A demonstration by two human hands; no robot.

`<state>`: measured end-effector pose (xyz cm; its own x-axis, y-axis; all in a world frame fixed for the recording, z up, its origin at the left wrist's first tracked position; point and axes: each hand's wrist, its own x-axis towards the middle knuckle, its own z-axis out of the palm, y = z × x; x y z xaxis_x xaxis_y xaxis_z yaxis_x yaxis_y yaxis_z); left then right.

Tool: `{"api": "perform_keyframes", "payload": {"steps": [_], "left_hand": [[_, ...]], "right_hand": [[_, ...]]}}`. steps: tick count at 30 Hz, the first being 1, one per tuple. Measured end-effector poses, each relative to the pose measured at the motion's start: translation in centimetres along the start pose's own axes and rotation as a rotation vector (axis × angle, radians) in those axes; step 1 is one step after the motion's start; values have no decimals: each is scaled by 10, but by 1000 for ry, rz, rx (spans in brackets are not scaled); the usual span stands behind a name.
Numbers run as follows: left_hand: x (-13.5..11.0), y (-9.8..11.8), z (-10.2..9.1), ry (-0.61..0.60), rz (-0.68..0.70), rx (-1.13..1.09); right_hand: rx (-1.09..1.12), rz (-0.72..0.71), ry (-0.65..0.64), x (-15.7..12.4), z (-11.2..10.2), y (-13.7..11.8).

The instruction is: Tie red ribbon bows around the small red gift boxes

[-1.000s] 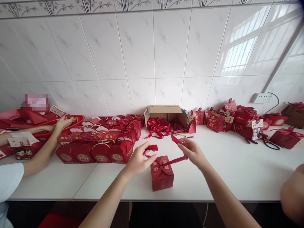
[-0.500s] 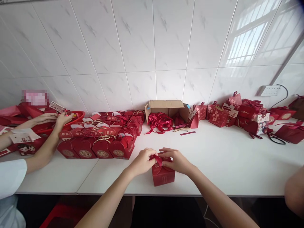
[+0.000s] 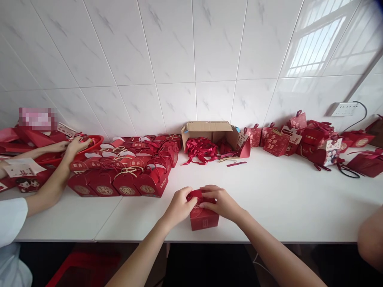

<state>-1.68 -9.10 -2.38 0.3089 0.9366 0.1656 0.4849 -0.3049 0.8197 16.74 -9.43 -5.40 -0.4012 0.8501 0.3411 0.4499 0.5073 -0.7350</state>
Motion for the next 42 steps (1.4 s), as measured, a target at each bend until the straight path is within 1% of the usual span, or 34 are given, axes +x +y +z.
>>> {"api": "perform_keyframes", "payload": {"steps": [4,12,14,16,19,21,24,26,28,32,36,40,42], "left_hand": [[-5,-3,3,31,5,38],[-5,-5,3,41,43,72],[-6,-5,1,37,44,57],[-7,-6,0,37,42,36],[-9,-7,0,30,44,6],[-9,-7,0,22,52,-12],[-9,-6,1,41,69,-12],[-8,-5,2,60,84,3],[-8,-4,3,67,96,18],[-8,-8,3,14,105,11],[-8,-15,3,-40,111,5],[-8,-17,4,-25,91,-58],[-10,-20,5,9,70,-174]], "right_hand": [[4,-25,2,-1,1,0],[0,-16,1,-1,3,1],[22,22,39,-3,4,4],[76,77,108,-7,4,8],[190,207,184,-15,2,18],[232,307,178,-21,-1,23],[267,375,88,-26,-6,28],[300,377,24,-28,-10,28],[326,370,6,-28,-14,27],[352,343,37,-27,-25,28],[254,313,48,-29,-28,33],[201,310,81,-31,-22,38],[166,307,151,-33,-19,38]]}}
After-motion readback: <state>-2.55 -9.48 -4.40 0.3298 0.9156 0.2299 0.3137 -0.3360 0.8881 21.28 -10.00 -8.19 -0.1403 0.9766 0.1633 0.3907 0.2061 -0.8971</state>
